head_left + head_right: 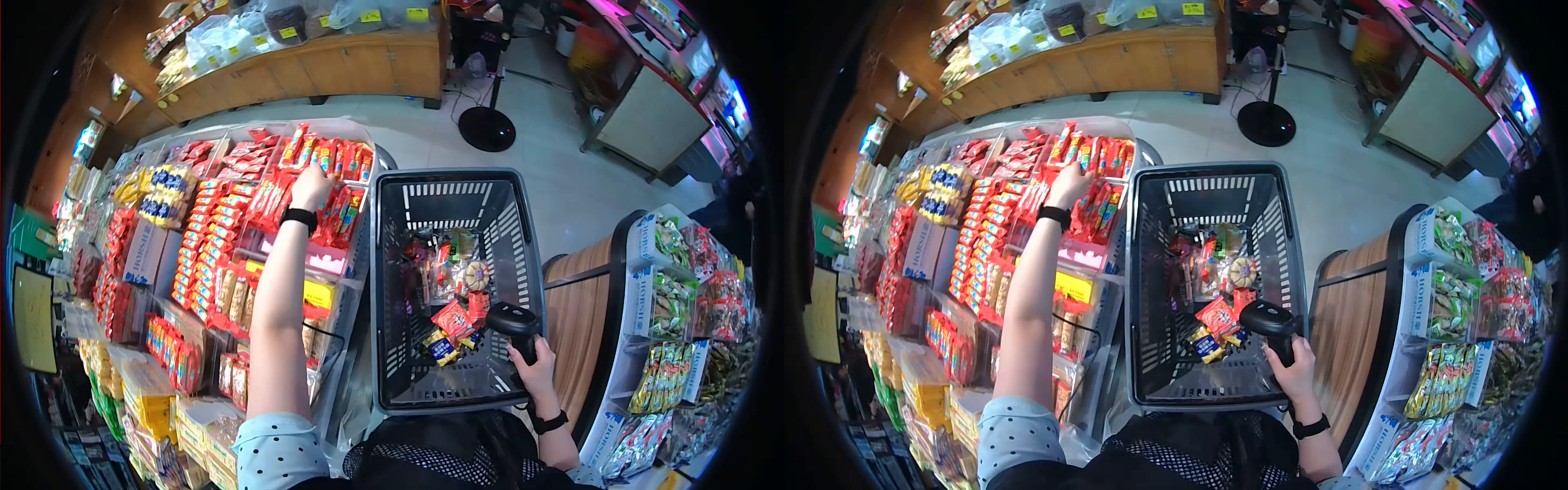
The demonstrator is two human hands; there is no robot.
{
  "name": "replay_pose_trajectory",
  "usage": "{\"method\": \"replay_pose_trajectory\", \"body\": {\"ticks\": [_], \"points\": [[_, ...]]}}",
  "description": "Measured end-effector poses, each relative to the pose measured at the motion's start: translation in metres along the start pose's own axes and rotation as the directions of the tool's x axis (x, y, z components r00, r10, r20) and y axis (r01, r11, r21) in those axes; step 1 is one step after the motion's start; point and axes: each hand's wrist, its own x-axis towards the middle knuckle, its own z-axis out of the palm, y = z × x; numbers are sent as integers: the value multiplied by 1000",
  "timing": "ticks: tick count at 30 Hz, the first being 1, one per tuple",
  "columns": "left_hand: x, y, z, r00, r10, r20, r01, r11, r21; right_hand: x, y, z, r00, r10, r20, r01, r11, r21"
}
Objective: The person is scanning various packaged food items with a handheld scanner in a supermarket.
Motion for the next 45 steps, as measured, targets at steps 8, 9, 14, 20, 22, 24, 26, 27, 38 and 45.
{"method": "replay_pose_trajectory", "body": {"ticks": [8, 9, 14, 20, 22, 24, 26, 27, 38, 45], "points": [[60, -19, 46, 968, -94, -231, 156, 951, 266, 6, 1, 4, 993, 96, -74, -97, 995, -15], [60, -17, 50, 948, -76, -310, 164, 948, 272, 6, -3, 2, 992, 113, -55, -114, 993, -20], [-3, 64, 15, 777, 202, -596, -135, 979, 155, 8, 0, 2, 992, 127, -24, -127, 992, 11], [-111, 166, 73, 923, 381, -61, -378, 862, -339, 9, 2, 2, 996, 92, 14, -92, 995, 30], [-127, 177, 128, 892, 418, 170, -414, 908, -62, 7, 6, 2, 994, 105, 20, -106, 994, 27], [-139, 176, 178, 883, 383, 272, -424, 899, 111, 10, -1, 3, 999, 7, -42, -7, 1000, -11], [-142, 169, 223, 892, 359, 276, -399, 911, 104, 11, -1, 3, 999, 20, -37, -21, 999, -25], [-144, 169, 229, 895, 327, 304, -381, 914, 138, 11, 0, 3, 999, 43, -33, -44, 999, -21], [-126, 169, 244, 880, 304, 366, -436, 823, 365, 13, 0, 2, 999, 31, -39, -33, 998, -49], [-171, 183, 206, 630, 376, 680, -549, 835, 47, 11, 6, 2, 997, 80, -21, -79, 996, 44]]}}
